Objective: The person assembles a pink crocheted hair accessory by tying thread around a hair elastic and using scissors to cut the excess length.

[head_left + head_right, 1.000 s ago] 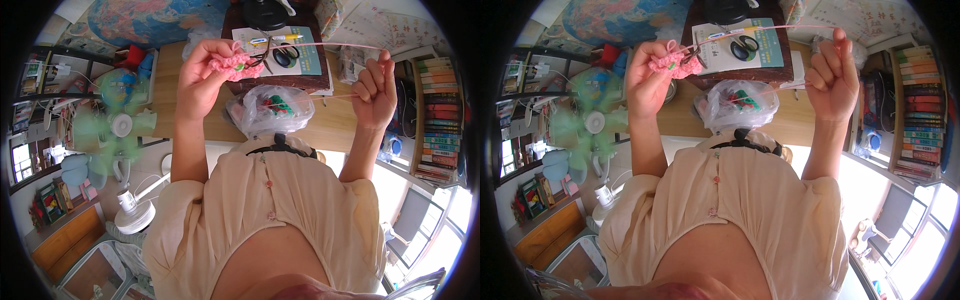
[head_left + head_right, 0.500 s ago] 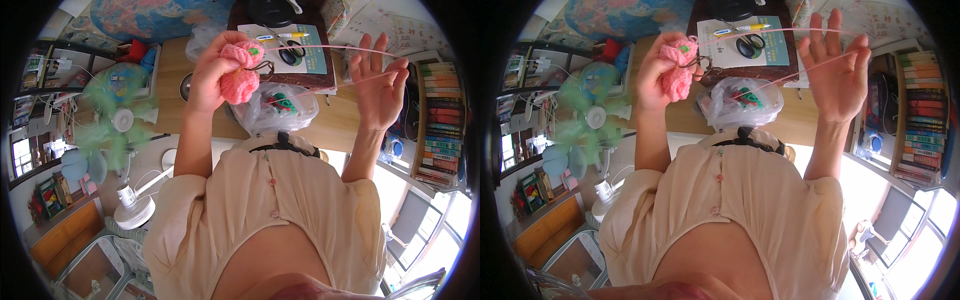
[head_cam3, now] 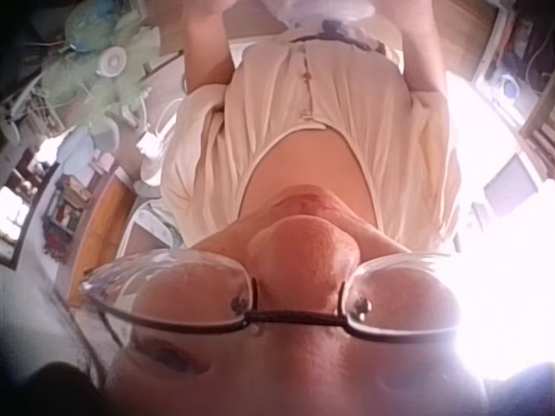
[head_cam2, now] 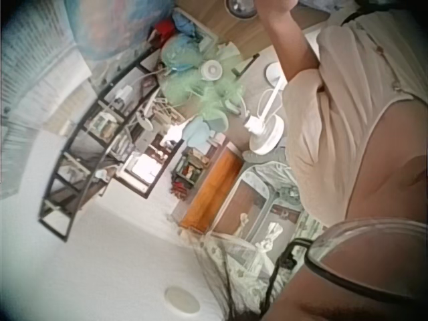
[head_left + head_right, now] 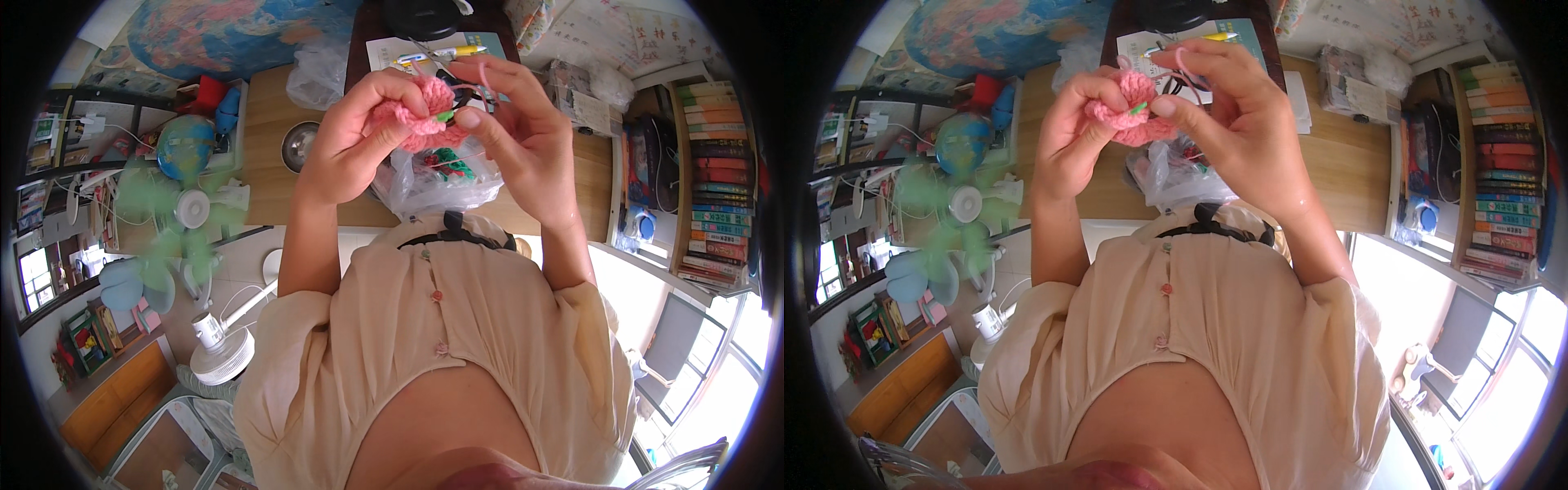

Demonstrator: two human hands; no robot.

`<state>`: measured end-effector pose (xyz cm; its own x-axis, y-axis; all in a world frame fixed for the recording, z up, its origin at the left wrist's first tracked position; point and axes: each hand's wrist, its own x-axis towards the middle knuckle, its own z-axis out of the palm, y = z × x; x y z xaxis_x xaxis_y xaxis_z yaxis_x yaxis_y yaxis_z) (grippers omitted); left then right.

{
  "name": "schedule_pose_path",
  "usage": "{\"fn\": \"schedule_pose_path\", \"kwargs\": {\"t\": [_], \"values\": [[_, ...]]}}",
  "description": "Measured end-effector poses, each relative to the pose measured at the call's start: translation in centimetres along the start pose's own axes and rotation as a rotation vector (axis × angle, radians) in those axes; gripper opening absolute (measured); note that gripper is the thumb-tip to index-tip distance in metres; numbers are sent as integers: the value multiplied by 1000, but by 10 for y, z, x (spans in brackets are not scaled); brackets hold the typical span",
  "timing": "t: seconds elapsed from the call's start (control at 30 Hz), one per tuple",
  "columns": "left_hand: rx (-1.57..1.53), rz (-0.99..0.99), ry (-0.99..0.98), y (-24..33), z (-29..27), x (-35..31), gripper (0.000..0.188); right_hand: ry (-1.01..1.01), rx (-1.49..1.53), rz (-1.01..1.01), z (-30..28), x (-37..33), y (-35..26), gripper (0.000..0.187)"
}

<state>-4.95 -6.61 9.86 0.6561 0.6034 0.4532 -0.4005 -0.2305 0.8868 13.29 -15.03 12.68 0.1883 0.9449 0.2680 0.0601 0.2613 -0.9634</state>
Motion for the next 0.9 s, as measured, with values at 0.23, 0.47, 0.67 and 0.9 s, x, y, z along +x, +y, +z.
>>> {"fn": "schedule_pose_path", "kwargs": {"t": [0.23, 0.47, 0.67, 0.9], "values": [[139, 92, 42, 6, 3, -2, 9, -99, -34, 104, -6, -2, 3, 14], [200, 174, 20, 3, -2, -3, 10, -94, 217, 222, -10, -2, -10, 16], [2, 187, 88, -4, 2, -4, 11, -14, 143, 132, -9, -5, -6, 13], [-64, 30, 163, 4, 13, -5, 24, -98, 164, 227, -9, -8, -7, 17]]}}
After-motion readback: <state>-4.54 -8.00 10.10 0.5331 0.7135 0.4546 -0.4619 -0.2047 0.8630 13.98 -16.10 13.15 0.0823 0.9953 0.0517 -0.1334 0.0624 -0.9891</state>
